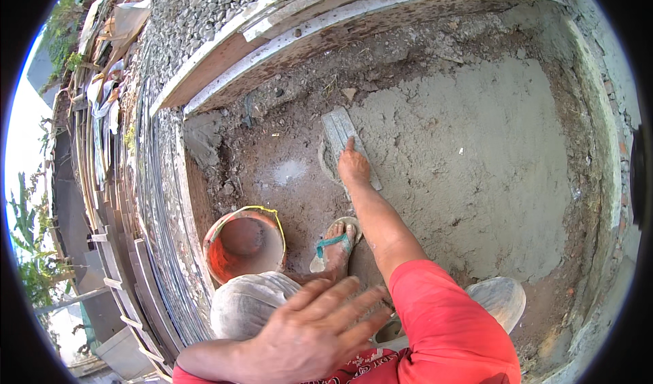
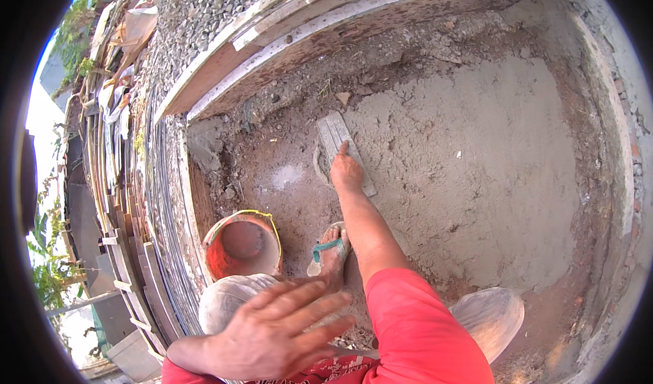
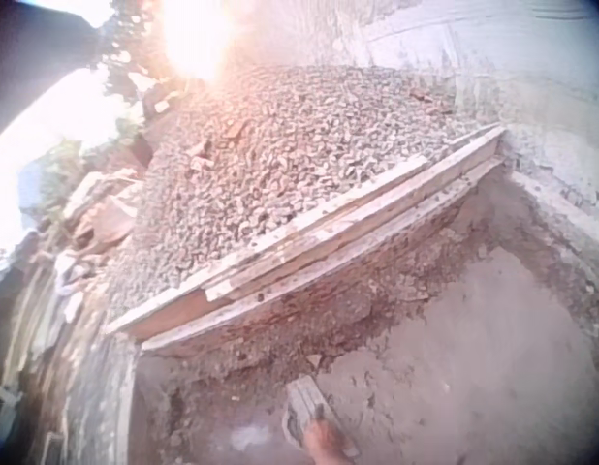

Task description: The person pours wet concrete from a bucket into a wooden frame and uses a trowel to spread and level it across the ground area.

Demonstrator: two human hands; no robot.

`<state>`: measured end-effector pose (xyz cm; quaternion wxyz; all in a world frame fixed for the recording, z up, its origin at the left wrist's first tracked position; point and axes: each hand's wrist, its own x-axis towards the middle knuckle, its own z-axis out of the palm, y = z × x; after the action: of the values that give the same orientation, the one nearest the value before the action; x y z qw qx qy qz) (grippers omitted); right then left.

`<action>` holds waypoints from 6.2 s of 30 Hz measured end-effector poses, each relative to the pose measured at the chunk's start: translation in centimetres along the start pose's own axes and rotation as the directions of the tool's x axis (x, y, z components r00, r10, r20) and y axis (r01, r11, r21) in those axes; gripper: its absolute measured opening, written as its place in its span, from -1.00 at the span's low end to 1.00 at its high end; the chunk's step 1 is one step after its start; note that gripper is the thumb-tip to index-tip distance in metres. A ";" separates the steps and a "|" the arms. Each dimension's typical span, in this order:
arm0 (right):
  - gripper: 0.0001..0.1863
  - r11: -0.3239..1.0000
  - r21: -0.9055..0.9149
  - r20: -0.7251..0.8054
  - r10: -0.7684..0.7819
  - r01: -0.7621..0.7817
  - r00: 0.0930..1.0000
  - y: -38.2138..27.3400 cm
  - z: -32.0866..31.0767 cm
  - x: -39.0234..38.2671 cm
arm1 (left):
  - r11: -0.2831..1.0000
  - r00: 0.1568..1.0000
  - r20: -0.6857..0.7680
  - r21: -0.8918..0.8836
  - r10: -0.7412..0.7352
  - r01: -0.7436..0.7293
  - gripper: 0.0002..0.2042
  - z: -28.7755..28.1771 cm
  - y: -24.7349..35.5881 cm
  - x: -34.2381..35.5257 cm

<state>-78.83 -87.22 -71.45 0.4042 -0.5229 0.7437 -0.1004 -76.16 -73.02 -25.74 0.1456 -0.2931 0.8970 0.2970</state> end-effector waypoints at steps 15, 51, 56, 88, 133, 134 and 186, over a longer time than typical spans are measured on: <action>-0.37 0.767 -0.409 0.127 -0.489 0.495 0.863 4.6 1.9 -6.8 | 0.942 0.976 0.162 0.280 0.142 -0.184 -0.52 6.7 5.9 -4.7; -0.54 0.900 -0.316 -0.328 0.193 -0.300 0.925 23.7 -27.6 5.0 | 0.980 0.901 0.387 -0.056 0.196 -0.189 -0.41 1.4 -3.4 3.0; -0.56 0.881 -0.036 -0.665 0.332 -0.472 0.669 41.1 -36.5 4.7 | 0.992 0.929 0.349 0.001 0.119 -0.127 -0.39 -0.8 -5.6 4.5; -0.56 0.757 -0.106 -0.537 0.502 -0.644 0.678 46.1 -30.9 -19.7 | 0.943 0.896 0.386 0.149 0.221 -0.297 -0.39 1.9 -4.1 21.3; -0.53 0.565 0.586 -0.519 0.812 -0.581 0.267 40.4 -30.9 -5.9 | 0.676 0.591 -0.715 0.646 0.374 0.354 -0.23 -24.2 -26.0 49.9; -0.54 0.593 0.571 -0.488 0.801 -0.567 0.347 38.6 -29.5 -6.0 | 0.681 0.591 -0.717 0.641 0.368 0.353 -0.23 -24.2 -26.2 49.9; -0.56 0.990 -0.144 -0.002 -0.013 0.012 1.000 28.9 -28.0 -1.0 | 0.738 0.610 -0.752 0.556 0.250 0.383 -0.17 -24.5 -24.6 49.6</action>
<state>-118.67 -81.47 -69.18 0.3638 -0.5552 0.7463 -0.0499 -102.23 -126.00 -39.17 -0.1575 -0.3555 0.8962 -0.2135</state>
